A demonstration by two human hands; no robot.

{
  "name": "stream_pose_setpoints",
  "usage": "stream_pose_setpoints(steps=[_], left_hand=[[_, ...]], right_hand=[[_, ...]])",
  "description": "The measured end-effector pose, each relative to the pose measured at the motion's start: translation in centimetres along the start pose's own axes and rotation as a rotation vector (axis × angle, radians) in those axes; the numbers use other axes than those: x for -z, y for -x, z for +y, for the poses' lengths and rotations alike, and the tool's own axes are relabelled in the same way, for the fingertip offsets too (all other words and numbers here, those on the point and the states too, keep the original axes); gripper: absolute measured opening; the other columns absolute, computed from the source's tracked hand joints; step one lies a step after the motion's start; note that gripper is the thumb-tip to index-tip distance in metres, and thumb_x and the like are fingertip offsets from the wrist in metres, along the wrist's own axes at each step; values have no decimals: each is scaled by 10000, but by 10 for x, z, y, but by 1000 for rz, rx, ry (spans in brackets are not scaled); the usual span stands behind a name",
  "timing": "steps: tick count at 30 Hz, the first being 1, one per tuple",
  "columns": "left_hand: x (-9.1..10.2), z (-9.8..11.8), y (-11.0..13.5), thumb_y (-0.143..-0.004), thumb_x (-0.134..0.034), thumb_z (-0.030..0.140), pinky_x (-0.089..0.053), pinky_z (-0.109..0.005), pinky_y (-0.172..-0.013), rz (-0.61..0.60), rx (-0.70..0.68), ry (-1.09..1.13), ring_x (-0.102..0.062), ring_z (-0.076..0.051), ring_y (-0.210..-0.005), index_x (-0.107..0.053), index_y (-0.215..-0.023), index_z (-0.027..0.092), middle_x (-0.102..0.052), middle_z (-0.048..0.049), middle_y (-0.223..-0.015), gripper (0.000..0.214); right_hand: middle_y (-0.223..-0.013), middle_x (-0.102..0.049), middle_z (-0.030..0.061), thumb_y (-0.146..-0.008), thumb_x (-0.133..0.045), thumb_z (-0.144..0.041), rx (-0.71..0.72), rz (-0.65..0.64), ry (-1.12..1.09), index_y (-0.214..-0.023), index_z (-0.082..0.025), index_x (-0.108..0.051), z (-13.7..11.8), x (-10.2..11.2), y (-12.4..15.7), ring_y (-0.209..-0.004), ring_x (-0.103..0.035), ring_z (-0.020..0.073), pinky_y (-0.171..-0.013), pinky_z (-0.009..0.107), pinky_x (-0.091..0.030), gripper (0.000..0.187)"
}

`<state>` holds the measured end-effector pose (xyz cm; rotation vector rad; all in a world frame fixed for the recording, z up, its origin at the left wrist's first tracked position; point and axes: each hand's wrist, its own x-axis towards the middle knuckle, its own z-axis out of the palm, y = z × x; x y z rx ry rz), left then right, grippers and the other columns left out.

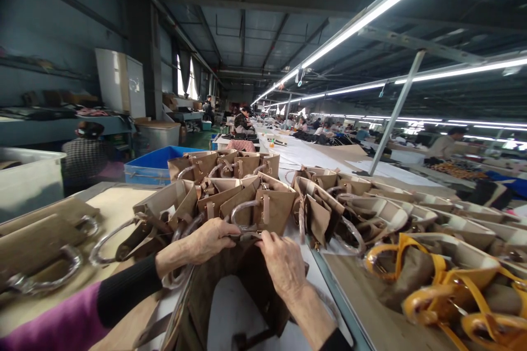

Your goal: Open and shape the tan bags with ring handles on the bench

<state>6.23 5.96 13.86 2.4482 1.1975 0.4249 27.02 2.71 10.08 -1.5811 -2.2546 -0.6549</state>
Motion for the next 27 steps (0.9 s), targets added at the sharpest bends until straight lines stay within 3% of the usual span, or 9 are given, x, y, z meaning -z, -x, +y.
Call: stream_pose_setpoints(steps=[7, 16, 24, 27], left_hand=[[0, 3, 0, -753, -546, 190, -361, -190, -589, 10, -11, -44, -526, -133, -631, -670, -776, 190, -603, 11, -642, 126], [1, 4, 1, -759, -541, 200, -345, -211, -584, 12, -4, -82, -555, -153, -658, -653, -769, 203, -638, 1, -693, 113], [-1, 6, 0, -761, -564, 215, -366, -209, -597, 6, 45, -97, -580, -158, -679, -672, -799, 209, -662, 0, -709, 115], [-3, 3, 0, -769, -565, 234, -378, -213, -618, 24, 44, -113, -583, -163, -692, -681, -827, 211, -673, -7, -733, 131]], right_hand=[[-659, -642, -13, -884, -547, -290, -10, 10, 0, -772, -210, -547, -2, -6, -9, -607, -610, 180, -557, 298, -264, 138], [-732, -671, -20, -878, -552, -267, -22, -20, -87, -801, -227, -587, -9, -4, -20, -648, -622, 153, -556, 270, -279, 95], [-818, -700, -79, -867, -511, -265, -49, -210, -623, -886, -338, -675, 0, 16, -33, -795, -632, 127, -654, 202, -359, 181], [-784, -696, -70, -861, -494, -252, 0, -271, -710, -880, -319, -690, -1, 18, -39, -764, -626, 128, -646, 201, -362, 208]])
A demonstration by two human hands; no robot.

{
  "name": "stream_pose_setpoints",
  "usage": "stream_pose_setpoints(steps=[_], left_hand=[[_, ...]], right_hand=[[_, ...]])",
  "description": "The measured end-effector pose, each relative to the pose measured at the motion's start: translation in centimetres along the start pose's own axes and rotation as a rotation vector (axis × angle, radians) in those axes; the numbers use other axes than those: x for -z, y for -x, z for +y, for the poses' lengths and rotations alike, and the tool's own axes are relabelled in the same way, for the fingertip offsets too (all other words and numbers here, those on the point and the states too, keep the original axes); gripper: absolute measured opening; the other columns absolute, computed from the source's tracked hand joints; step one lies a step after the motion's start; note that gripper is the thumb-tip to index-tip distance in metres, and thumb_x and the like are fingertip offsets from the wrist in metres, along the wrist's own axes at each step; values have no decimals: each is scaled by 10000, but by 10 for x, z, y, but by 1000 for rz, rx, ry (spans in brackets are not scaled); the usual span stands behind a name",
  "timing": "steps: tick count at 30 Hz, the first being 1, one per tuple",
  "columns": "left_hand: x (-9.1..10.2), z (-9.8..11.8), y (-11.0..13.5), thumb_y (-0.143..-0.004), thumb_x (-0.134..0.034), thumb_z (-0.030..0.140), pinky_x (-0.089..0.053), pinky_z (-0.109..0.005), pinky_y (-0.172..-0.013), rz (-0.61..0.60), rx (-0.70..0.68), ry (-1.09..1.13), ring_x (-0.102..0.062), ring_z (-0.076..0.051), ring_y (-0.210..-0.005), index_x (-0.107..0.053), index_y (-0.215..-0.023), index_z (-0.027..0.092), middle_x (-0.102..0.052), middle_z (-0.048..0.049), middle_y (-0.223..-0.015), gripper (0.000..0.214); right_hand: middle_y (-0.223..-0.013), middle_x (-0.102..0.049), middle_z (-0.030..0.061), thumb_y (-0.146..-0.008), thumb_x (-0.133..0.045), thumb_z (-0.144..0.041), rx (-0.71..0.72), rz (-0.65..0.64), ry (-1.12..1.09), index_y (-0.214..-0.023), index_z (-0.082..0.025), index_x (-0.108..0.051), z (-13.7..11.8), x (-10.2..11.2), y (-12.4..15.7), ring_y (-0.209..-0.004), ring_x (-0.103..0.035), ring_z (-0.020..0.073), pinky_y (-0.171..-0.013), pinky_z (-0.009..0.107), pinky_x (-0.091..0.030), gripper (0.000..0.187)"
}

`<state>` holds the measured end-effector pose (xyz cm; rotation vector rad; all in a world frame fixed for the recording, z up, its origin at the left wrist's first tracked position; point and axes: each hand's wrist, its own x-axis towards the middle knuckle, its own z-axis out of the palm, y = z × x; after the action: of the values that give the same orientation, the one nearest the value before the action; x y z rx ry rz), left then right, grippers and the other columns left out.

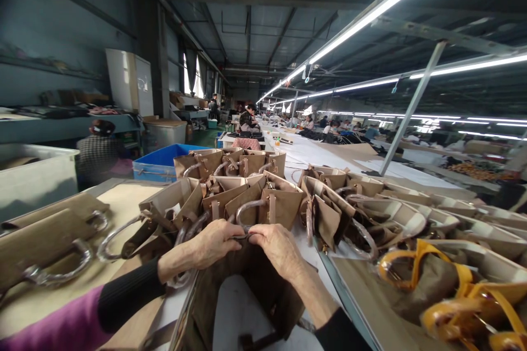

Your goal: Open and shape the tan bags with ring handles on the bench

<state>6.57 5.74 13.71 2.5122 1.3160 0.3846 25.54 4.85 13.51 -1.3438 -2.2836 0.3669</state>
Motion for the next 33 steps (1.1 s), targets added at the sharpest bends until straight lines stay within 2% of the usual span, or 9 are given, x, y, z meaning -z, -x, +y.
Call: stream_pose_setpoints(steps=[2, 5, 9, 15, 20, 26, 29, 33], left_hand=[[-1, -2, 1, -775, -565, 243, -375, -213, -609, 8, -1, -1, -578, -162, -681, -683, -827, 202, -672, -12, -724, 135], [-1, -5, 3, -788, -559, 249, -367, -207, -581, 14, -5, 19, -569, -151, -650, -683, -834, 194, -666, -9, -708, 143], [0, -7, 3, -811, -559, 279, -384, -211, -603, 27, -42, 14, -586, -158, -671, -683, -838, 195, -673, -16, -725, 152], [8, -2, 0, -867, -512, 334, -383, -213, -601, -3, -133, -55, -598, -166, -687, -678, -774, 195, -673, -24, -721, 236], [8, 0, -2, -901, -429, 270, -379, -215, -579, 12, -193, -153, -602, -164, -671, -659, -777, 192, -663, -29, -715, 273], [0, -4, -5, -888, -409, 251, -391, -237, -563, 38, -211, -242, -626, -197, -681, -640, -771, 190, -667, -48, -713, 265], [-1, -3, -4, -873, -414, 232, -385, -225, -561, 41, -201, -204, -615, -178, -665, -638, -749, 195, -663, -37, -706, 258], [-3, 1, -1, -863, -408, 251, -370, -204, -555, 68, -164, -87, -579, -141, -623, -635, -704, 198, -646, -10, -675, 282]], right_hand=[[-736, -692, -48, -872, -480, -260, 26, -18, 33, -837, -285, -692, -2, -2, -3, -733, -627, 132, -632, 204, -361, 216], [-702, -695, -15, -888, -474, -269, 19, 21, 196, -770, -251, -672, -5, -9, -4, -704, -645, 142, -593, 213, -346, 231], [-725, -711, 16, -888, -504, -277, -26, 60, 415, -810, -265, -663, -10, -14, 1, -713, -668, 171, -548, 241, -314, 177], [-676, -699, 21, -888, -523, -294, -106, 51, 541, -736, -255, -648, -18, -9, 8, -665, -663, 192, -509, 269, -258, 200], [-708, -702, 42, -918, -470, -270, -155, 38, 597, -844, -253, -653, -22, -15, 11, -682, -665, 218, -515, 288, -255, 199], [-716, -697, 61, -937, -410, -238, -167, 34, 621, -869, -229, -636, -24, -18, 15, -690, -666, 226, -528, 295, -269, 236], [-737, -698, 57, -933, -409, -217, -158, -12, 584, -846, -220, -622, -27, -11, 14, -716, -670, 221, -531, 280, -295, 230], [-811, -703, 69, -876, -517, -265, -86, -114, 535, -912, -201, -608, -38, -2, 12, -785, -671, 233, -561, 255, -370, 117]])
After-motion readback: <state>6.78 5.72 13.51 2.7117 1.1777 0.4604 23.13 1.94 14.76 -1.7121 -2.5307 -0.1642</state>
